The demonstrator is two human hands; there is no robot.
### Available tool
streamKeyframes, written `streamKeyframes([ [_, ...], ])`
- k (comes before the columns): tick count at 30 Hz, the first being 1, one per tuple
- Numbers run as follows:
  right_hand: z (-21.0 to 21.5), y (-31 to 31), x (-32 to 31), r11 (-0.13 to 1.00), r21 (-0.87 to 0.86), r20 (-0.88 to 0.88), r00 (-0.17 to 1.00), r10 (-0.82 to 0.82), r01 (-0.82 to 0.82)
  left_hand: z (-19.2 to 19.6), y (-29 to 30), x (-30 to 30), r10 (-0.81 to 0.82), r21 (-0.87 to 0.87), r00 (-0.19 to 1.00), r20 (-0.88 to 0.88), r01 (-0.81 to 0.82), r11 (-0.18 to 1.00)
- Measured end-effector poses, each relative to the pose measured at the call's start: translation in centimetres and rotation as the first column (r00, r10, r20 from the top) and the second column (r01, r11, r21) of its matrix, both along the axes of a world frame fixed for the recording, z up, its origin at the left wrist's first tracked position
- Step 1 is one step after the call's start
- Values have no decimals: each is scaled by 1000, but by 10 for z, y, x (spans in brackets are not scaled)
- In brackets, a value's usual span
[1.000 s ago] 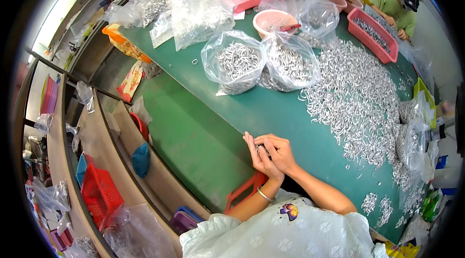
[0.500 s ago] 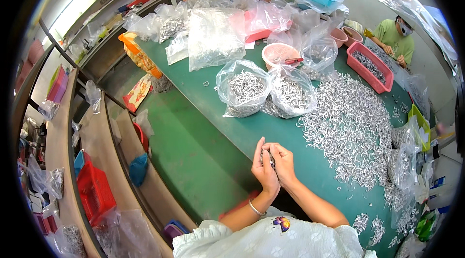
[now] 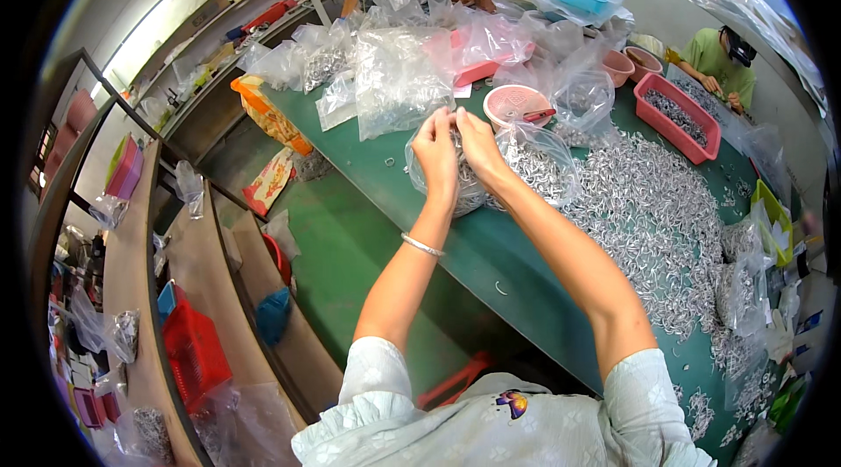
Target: The person sorts small crescent-shaped metal parts on a table by hand and places them into plastic bags.
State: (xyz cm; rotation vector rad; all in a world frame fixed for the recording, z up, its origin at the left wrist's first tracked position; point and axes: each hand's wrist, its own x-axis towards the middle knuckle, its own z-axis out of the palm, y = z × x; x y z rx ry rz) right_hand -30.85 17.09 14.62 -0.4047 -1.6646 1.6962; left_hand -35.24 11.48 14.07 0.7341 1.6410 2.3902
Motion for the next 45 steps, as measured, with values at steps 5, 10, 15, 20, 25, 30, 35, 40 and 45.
streamKeyframes([
  [5,-11,13,26,933,346,-2,995,-100,94,-11,-12,-17,17,-125,979,-202,-43,991],
  [10,-6,-1,81,733,651,191,893,-407,195,-9,-39,-13,213,-165,667,-714,-455,875],
  [15,-5,0,56,700,714,508,697,-506,-12,-62,-49,-75,0,-553,925,-381,-228,801],
  [20,-20,52,34,622,772,294,794,-532,130,-22,-18,-82,108,-468,961,-257,-221,856],
  [25,-39,15,39,588,804,269,825,-497,92,-43,-20,-51,122,-352,819,-561,-369,860],
  [30,-35,25,41,631,756,257,809,-528,172,-29,-20,-68,78,-454,924,-373,-256,854],
  [35,-18,2,90,627,737,79,890,-449,251,-18,-34,-39,-136,-418,982,-129,71,906],
  [40,-82,-91,174,634,716,599,724,-343,-292,-33,-67,11,66,-265,966,-251,-134,955],
  [45,-137,-95,189,554,772,535,790,-299,-312,-56,-88,43,159,-180,941,-299,-220,959],
])
